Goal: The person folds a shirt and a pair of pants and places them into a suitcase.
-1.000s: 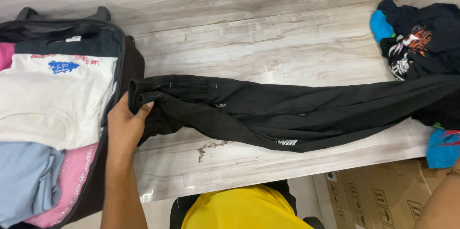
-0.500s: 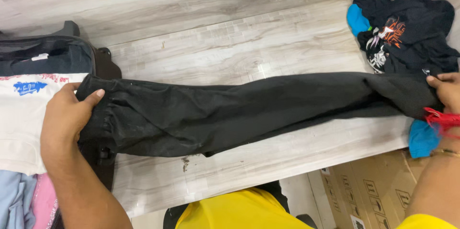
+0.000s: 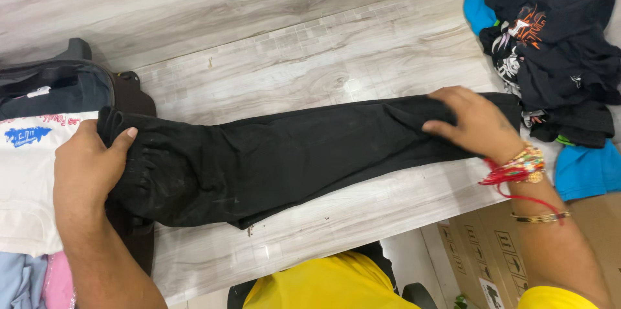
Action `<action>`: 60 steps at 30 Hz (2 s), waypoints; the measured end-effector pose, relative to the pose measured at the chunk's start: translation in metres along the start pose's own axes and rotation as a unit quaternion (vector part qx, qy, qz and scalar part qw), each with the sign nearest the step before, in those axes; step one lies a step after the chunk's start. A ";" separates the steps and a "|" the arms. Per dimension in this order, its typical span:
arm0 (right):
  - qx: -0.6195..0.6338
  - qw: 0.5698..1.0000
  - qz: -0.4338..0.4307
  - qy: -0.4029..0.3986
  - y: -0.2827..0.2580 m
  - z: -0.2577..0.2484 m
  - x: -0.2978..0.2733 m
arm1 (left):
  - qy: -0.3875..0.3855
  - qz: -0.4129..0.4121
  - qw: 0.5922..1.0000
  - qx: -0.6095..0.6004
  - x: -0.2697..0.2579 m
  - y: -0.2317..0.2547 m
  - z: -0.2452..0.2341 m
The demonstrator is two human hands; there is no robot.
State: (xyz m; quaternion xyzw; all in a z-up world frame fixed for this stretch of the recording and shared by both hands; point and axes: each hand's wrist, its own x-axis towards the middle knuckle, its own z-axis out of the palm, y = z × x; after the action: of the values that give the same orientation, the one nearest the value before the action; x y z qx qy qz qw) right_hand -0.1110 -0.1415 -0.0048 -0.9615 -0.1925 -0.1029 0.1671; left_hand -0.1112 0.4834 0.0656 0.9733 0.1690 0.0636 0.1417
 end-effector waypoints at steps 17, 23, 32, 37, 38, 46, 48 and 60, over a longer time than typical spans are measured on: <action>0.191 0.946 0.259 0.050 0.088 -0.025 -0.099 | 0.021 0.042 0.999 0.023 0.006 -0.033 0.019; 0.315 0.891 0.321 -0.056 0.091 -0.098 -0.089 | 0.051 0.069 0.996 0.032 0.019 -0.042 0.034; 0.163 0.939 0.291 -0.081 0.162 -0.056 -0.018 | 0.007 -0.010 1.000 -0.016 0.027 -0.046 0.029; -0.305 0.927 0.215 0.025 0.135 0.005 -0.005 | 0.021 0.009 0.996 0.083 0.016 -0.035 0.012; -0.288 0.939 0.170 0.078 0.117 0.012 -0.001 | 0.021 0.007 0.997 0.069 0.017 -0.032 0.010; -0.061 0.998 0.036 0.000 -0.035 0.084 0.016 | 0.139 0.022 0.979 0.146 0.009 -0.029 -0.004; -0.110 0.994 0.001 -0.002 -0.056 0.103 0.017 | 0.151 0.007 0.976 0.156 0.006 -0.029 -0.012; -0.065 0.997 -0.022 0.024 -0.049 0.136 0.046 | 0.110 0.053 0.986 0.115 0.007 -0.027 -0.018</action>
State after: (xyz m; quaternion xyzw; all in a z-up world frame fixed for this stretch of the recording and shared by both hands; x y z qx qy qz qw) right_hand -0.0703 -0.0344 -0.1049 -0.9631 -0.2024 -0.1422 0.1064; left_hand -0.1163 0.5148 0.0753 0.9778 0.1380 0.1575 0.0061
